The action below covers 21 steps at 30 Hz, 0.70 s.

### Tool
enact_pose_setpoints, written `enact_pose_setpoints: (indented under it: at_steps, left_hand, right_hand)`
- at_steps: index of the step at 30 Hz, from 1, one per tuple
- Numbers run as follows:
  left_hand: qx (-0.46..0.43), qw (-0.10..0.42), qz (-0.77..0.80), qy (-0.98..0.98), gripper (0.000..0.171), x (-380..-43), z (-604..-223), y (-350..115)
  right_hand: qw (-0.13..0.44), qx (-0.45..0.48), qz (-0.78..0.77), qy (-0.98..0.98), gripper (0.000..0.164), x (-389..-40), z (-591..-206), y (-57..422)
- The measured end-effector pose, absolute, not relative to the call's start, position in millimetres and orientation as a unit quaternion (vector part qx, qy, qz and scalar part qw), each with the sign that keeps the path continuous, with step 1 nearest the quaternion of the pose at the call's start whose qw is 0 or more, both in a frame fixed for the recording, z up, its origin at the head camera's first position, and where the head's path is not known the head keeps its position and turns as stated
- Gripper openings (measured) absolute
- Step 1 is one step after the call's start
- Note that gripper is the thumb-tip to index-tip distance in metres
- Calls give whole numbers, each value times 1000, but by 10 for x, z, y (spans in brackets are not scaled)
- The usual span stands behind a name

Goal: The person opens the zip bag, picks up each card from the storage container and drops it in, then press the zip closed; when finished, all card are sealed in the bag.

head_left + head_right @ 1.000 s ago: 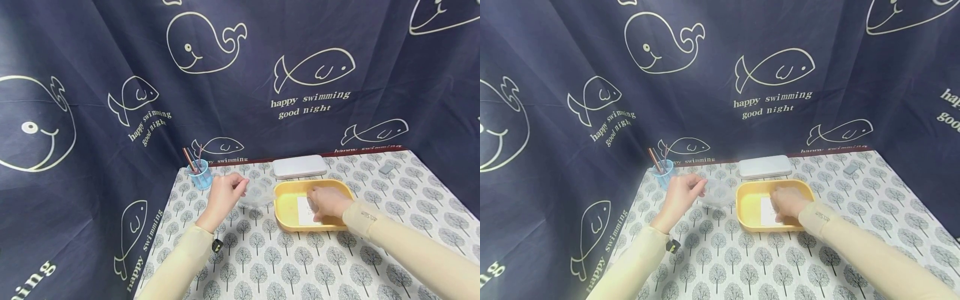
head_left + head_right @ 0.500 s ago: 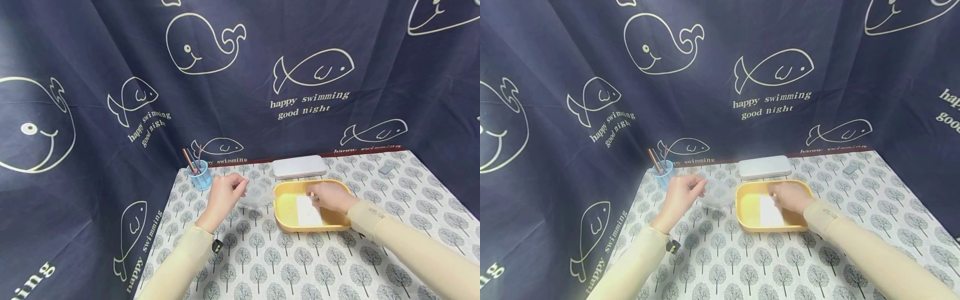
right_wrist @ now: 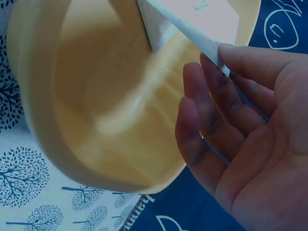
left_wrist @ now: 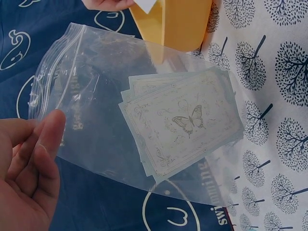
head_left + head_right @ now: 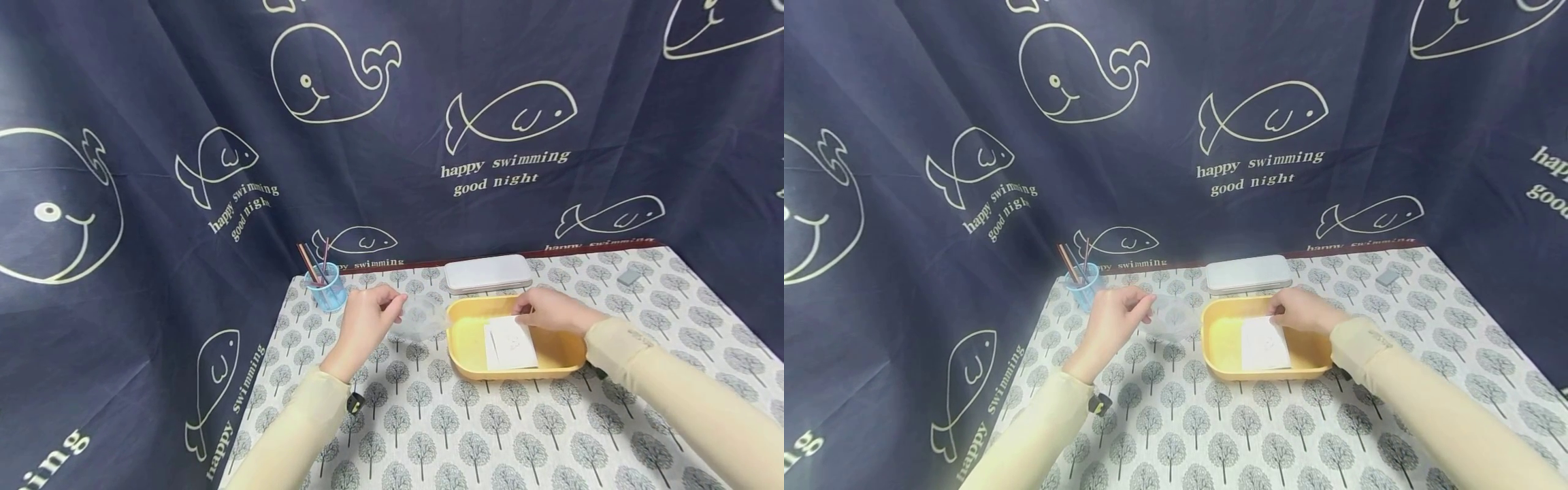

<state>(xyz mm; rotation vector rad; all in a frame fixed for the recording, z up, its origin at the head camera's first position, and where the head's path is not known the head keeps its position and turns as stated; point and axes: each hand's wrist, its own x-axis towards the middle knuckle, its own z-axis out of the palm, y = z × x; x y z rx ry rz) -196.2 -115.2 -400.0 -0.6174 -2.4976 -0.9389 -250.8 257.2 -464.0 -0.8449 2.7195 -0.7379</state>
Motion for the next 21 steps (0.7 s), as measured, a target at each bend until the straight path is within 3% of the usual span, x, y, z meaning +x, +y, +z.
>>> enact_pose_setpoints:
  at_steps: [9, 16, 21]
  left_hand:
    - [-215, 200, -334, -896, 20, -1972, -4013, -1166]
    - [-215, 202, -332, -896, 20, -1970, -4011, -1168]
    - [-214, 200, -334, -896, 18, -1970, -4002, -1161]
  right_hand:
    - [91, -285, -279, 912, 2, -2453, -4412, 2582]
    - [19, -258, -293, 920, 3, -2384, -4194, 2531]
    - [-70, -246, -301, 919, 5, -2307, -4037, 2448]
